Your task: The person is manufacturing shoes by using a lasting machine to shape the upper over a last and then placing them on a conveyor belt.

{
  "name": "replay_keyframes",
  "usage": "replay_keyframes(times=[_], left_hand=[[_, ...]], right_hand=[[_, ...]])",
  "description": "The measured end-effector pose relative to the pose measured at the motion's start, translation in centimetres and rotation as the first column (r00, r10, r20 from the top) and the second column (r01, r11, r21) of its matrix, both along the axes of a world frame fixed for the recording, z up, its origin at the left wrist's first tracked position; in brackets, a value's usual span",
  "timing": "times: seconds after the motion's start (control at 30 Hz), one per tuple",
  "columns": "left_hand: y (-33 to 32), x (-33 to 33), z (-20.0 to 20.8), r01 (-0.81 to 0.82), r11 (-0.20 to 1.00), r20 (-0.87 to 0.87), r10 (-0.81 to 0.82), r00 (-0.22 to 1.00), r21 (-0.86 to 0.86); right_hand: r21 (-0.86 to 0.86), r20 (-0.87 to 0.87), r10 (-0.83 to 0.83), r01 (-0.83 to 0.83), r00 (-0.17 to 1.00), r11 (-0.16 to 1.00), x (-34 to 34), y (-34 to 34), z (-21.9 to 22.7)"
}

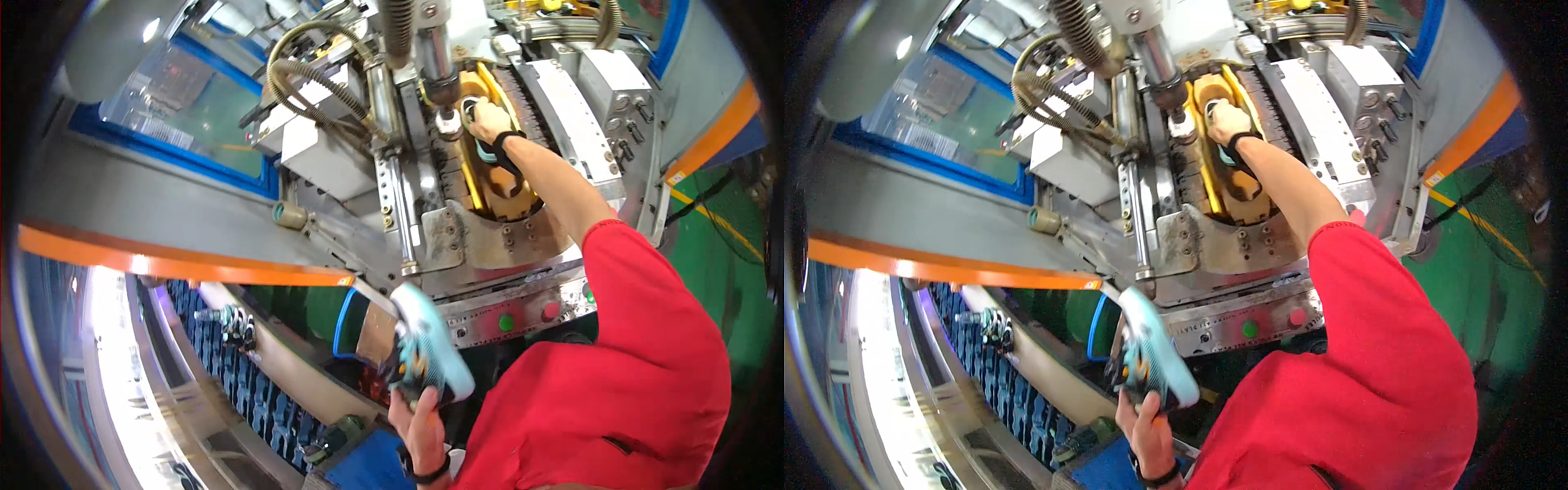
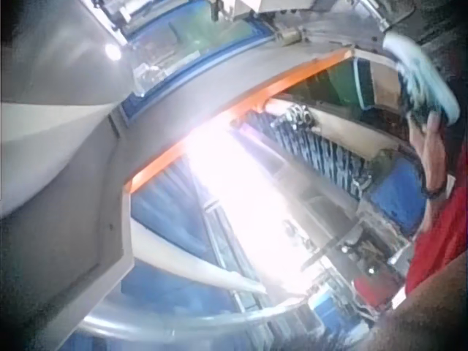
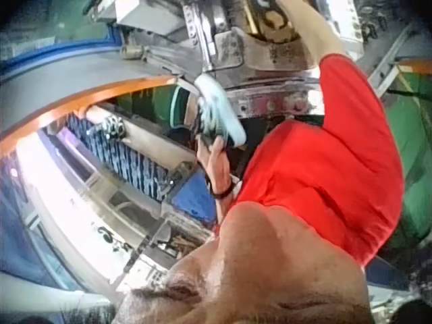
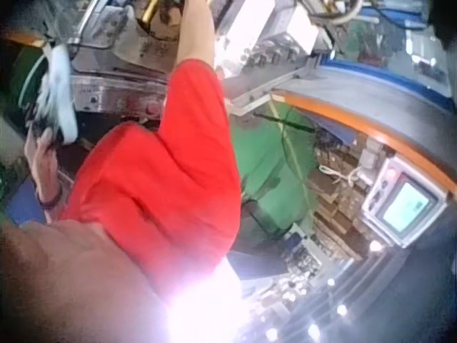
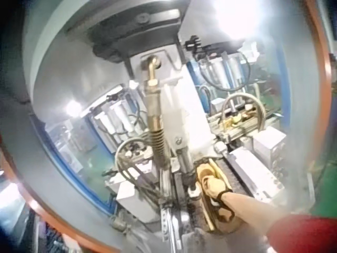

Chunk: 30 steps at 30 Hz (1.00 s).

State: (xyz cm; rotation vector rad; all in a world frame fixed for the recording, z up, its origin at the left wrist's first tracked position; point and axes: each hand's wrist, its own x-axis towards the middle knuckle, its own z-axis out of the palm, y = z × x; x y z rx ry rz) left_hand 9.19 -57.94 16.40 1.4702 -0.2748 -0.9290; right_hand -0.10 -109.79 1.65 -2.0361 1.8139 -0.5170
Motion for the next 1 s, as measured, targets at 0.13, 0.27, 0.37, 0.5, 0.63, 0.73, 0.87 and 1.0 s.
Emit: replay_keyframes(times=[0.13, 0.27, 0.37, 0.5, 0.63, 0.73, 0.87, 1.0], left_hand=[[8.3, -2.1, -1.3, -0.39, 0.919, 0.007, 0.391, 0.92, -0.064], [12.2, -6.1, -3.3, -0.681, 0.73, -0.019, 0.683, 0.731, 0.062], [14.7, -8.4, -5.6, -0.717, 0.671, 0.014, 0.728, 0.685, 0.189], [15.9, -11.0, -7.6, -0.629, 0.763, -0.11, 0.645, 0.756, 0.148], [18.1, -13.7, -8.6, -0.735, 0.677, -0.391, 0.67, 0.63, -0.024], [21.1, -15.6, -8.6, -0.828, 0.561, -0.369, 0.769, 0.522, 0.001], [26.5, -17.2, -10.9, -0.951, 0.306, -0.375, 0.889, 0.265, 0.053], [34.3, -17.9, -14.8, -0.993, 0.06, -0.347, 0.938, 0.023, 0.098]], right_hand=[[-0.023, 0.013, -0.064, 0.064, 0.998, 0.998, 1.3, 0.3, -1.4], [-0.224, -0.2, 0.341, -0.381, 0.919, 0.897, -0.6, 8.2, 2.8], [-0.447, 0.198, 0.582, -0.456, 0.789, 0.77, -1.2, 24.1, 5.5], [-0.363, 0.264, 0.831, -0.748, 0.49, 0.556, -3.9, 34.9, -2.7], [-0.284, 0.164, 0.915, -0.871, 0.368, 0.401, -3.0, 35.3, -14.2], [-0.274, 0.193, 0.932, -0.895, 0.307, 0.352, -2.5, 34.8, -16.9], [-0.294, 0.139, 0.923, -0.875, 0.36, 0.386, -1.9, 34.7, -17.9], [-0.314, 0.15, 0.937, -0.884, 0.315, 0.347, 4.9, 39.2, -8.8]])
